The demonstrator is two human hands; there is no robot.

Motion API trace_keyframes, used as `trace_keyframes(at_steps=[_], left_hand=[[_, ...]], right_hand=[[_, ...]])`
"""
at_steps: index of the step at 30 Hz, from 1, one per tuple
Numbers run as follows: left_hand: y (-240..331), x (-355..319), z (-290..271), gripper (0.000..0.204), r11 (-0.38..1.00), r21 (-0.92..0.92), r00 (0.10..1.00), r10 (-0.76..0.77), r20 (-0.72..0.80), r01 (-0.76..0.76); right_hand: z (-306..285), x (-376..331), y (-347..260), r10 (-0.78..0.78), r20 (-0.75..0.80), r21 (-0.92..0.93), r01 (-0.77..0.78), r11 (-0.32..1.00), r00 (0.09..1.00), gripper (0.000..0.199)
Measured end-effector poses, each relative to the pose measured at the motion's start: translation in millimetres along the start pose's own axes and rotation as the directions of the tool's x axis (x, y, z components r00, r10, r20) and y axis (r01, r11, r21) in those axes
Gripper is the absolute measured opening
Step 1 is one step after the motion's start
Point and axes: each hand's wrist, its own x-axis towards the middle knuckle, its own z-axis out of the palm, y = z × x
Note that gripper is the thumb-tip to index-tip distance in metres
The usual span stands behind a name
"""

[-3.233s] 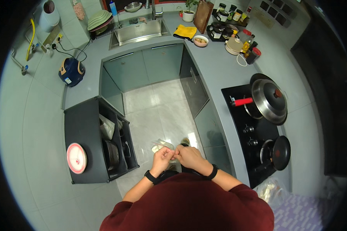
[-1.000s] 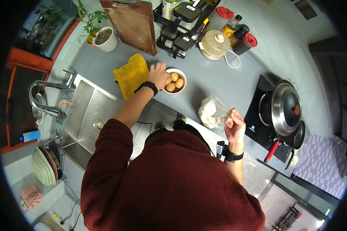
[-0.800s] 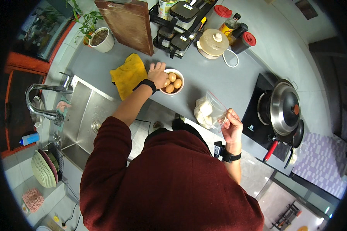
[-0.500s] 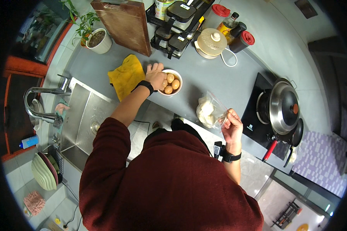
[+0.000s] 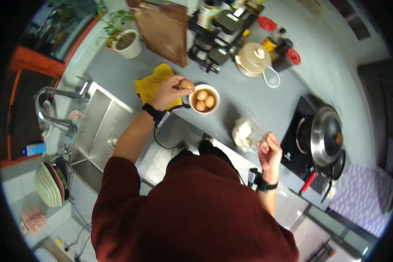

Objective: The person sweeps the tiled floor with a broom, then wipes a spot on the floor with a tissue. They move to the kitchen, open a plastic bag of white food items, and place some into a small bowl on the countertop.

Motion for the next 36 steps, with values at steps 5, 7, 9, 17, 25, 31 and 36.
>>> trace_keyframes(at_steps=[5,7,9,17,25,31,36], left_hand=[[84,-78,-40,0.046,0.804,-0.594,0.997,0.072,0.039,-0.035],[126,-117,-50,0.059,0.786,-0.613,0.984,0.159,0.076,-0.079],[163,-152,-62,0.072,0.819,-0.567,0.961,0.222,0.164,-0.093],[207,-227,-103,0.072,0.764,-0.62,0.815,0.468,0.342,-0.179],[178,-252,-132,0.05,0.633,-0.656,0.729,0.66,0.182,-0.41],[168,-262,-151,0.043,0.614,-0.69,0.805,0.589,0.077,-0.383],[157,-266,-155,0.047,0.54,-0.762,0.814,0.58,0.03,-0.358]], right_hand=[[7,2,-6,-0.012,0.015,-0.075,0.013,0.997,1.0,0.012],[12,5,-9,-0.016,-0.035,-0.091,0.013,0.996,0.999,0.005],[19,9,-11,-0.011,-0.043,-0.113,0.006,0.994,0.999,0.005],[51,14,4,-0.011,-0.03,-0.228,0.004,0.974,0.999,0.013],[71,10,17,-0.052,-0.062,-0.313,0.03,0.949,0.997,0.018],[76,7,21,-0.058,-0.06,-0.28,0.039,0.959,0.997,0.028],[75,8,22,-0.087,-0.147,-0.273,0.045,0.961,0.985,0.028]])
